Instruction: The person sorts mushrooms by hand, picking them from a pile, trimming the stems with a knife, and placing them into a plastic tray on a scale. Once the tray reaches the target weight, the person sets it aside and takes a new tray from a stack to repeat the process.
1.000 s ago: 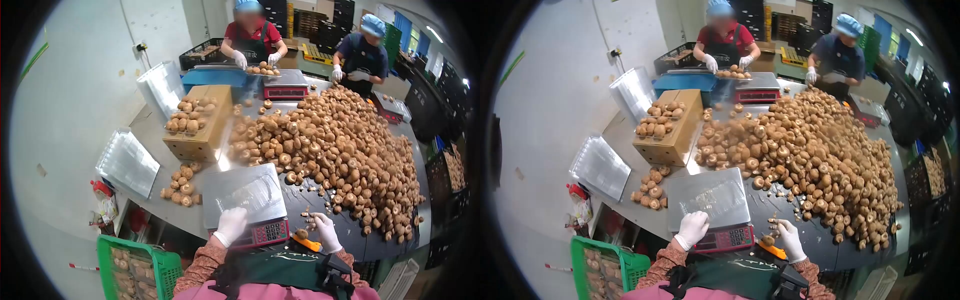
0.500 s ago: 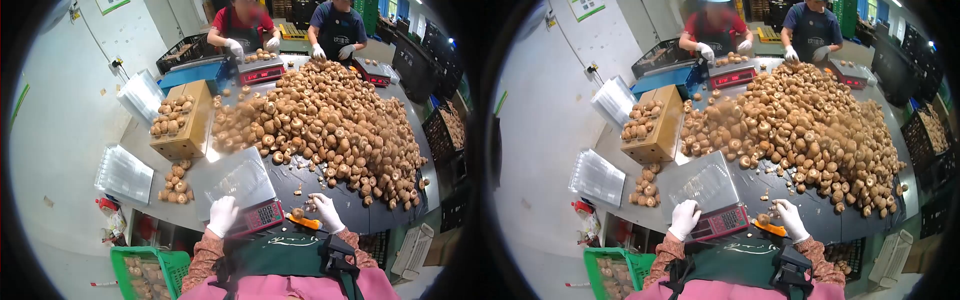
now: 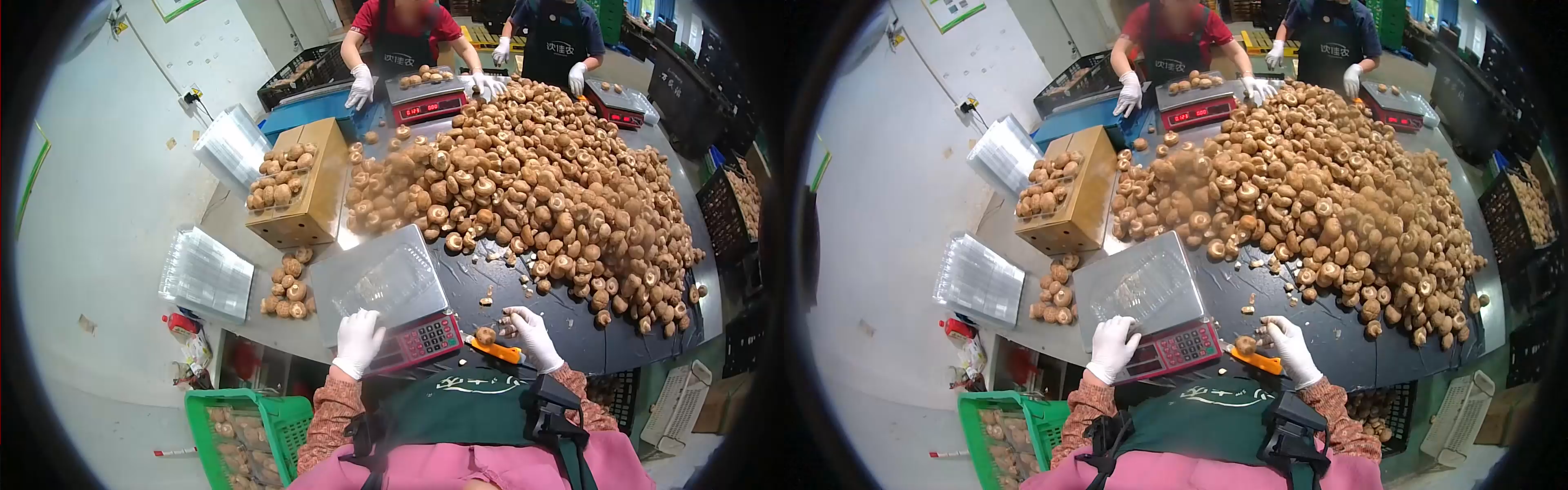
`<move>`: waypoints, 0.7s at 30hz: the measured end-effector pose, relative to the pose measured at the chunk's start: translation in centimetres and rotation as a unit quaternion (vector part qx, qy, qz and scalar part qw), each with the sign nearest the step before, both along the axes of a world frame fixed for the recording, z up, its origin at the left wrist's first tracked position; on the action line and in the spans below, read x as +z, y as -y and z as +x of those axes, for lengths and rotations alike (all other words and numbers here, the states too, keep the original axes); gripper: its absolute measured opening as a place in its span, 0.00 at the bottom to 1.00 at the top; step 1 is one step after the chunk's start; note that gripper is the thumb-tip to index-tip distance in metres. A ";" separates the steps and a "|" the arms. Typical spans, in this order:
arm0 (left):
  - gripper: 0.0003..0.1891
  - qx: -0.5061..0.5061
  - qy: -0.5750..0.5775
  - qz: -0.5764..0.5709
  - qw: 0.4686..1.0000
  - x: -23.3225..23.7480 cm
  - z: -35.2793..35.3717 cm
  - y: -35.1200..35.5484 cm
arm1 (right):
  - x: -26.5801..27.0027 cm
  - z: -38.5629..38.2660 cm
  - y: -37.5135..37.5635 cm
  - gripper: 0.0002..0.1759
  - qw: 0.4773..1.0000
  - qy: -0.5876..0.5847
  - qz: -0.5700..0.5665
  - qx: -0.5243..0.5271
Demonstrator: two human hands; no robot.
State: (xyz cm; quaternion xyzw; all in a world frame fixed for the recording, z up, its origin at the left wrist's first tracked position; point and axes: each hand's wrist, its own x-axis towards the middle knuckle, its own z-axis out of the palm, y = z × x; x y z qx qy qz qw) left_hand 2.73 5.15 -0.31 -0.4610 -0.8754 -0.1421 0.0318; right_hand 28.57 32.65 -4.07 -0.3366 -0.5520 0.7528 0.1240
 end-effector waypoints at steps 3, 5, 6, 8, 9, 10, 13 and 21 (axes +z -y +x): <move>0.13 -0.002 -0.006 -0.002 1.000 -0.2 0.0 0.1 | 0.2 0.0 0.0 0.17 1.000 0.000 -0.001 0.002; 0.11 -0.008 -0.013 -0.003 1.000 -0.6 -0.2 0.2 | 0.1 0.0 0.0 0.17 1.000 -0.004 0.000 0.004; 0.11 -0.010 -0.014 -0.006 1.000 -0.6 -0.1 0.3 | -0.2 0.0 -0.1 0.17 1.000 -0.005 0.001 0.006; 0.09 -0.013 -0.016 -0.011 1.000 -0.6 -0.1 0.3 | -0.5 0.1 0.0 0.17 1.000 -0.009 -0.003 0.007; 0.09 -0.015 -0.017 -0.009 1.000 -0.6 -0.1 0.3 | -0.6 0.1 0.0 0.17 1.000 -0.011 -0.007 0.007; 0.08 -0.017 -0.019 -0.007 1.000 -0.5 -0.1 0.3 | -0.7 0.1 0.0 0.17 1.000 -0.013 -0.011 0.007; 0.08 -0.018 -0.022 -0.003 1.000 -0.6 -0.2 0.5 | -1.3 0.2 0.0 0.16 1.000 -0.017 0.001 0.010; 0.08 -0.022 -0.025 0.001 0.999 -0.6 -0.3 0.6 | -0.8 -0.1 0.4 0.16 1.000 -0.011 0.006 0.016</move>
